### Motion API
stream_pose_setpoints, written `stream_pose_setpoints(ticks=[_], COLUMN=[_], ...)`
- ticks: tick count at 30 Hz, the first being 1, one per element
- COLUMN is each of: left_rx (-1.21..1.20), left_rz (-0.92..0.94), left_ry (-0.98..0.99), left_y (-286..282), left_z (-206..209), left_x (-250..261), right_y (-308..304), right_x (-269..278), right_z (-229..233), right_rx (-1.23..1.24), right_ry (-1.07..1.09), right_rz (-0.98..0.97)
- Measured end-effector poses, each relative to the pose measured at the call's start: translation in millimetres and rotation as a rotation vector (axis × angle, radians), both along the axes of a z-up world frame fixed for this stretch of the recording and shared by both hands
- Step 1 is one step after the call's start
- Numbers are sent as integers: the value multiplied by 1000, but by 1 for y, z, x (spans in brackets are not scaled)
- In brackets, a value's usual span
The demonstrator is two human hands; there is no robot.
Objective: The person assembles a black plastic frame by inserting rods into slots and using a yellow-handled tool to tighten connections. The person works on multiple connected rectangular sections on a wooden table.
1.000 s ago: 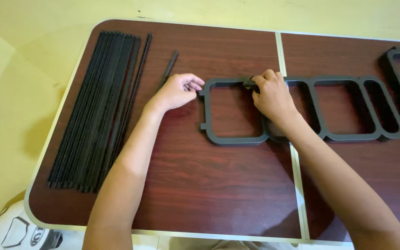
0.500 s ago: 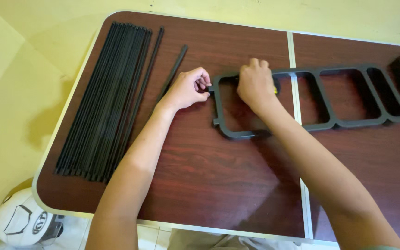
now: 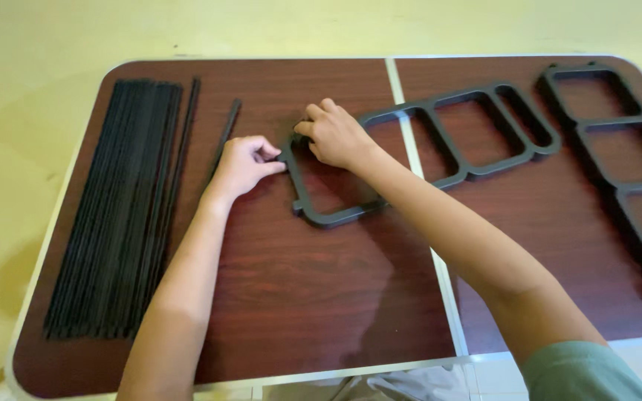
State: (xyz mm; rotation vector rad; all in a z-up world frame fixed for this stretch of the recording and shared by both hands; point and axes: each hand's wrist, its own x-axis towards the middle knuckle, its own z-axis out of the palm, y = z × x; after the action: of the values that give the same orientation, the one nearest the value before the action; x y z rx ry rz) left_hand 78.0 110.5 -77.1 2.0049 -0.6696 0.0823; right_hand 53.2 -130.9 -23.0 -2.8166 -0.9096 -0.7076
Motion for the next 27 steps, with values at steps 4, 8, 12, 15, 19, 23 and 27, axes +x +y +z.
stream_pose_setpoints(ticks=[4, 8, 12, 15, 19, 23, 27], left_rx=[16, 34, 136, 165, 167, 178, 182], left_rz=[-30, -67, -61, -26, -61, -92, -164], left_ry=[12, -12, -129, -121, -198, -186, -174], left_y=[7, 0, -2, -15, -29, -47, -66], left_z=[-3, 2, 4, 7, 4, -7, -11], left_x=[-4, -2, -8, -4, 8, 36, 63], right_y=[-28, -49, -64, -84, -100, -107, -110], right_x=[-11, -30, -58, -72, -93, -108, -116], right_z=[16, 25, 17, 15, 5, -9, -13], right_rx=[-46, 10, 257, 404, 525, 703, 766], right_ry=[69, 236, 332, 294, 182, 135, 62], right_rz=[-161, -228, -169, -154, -146, -186, -256])
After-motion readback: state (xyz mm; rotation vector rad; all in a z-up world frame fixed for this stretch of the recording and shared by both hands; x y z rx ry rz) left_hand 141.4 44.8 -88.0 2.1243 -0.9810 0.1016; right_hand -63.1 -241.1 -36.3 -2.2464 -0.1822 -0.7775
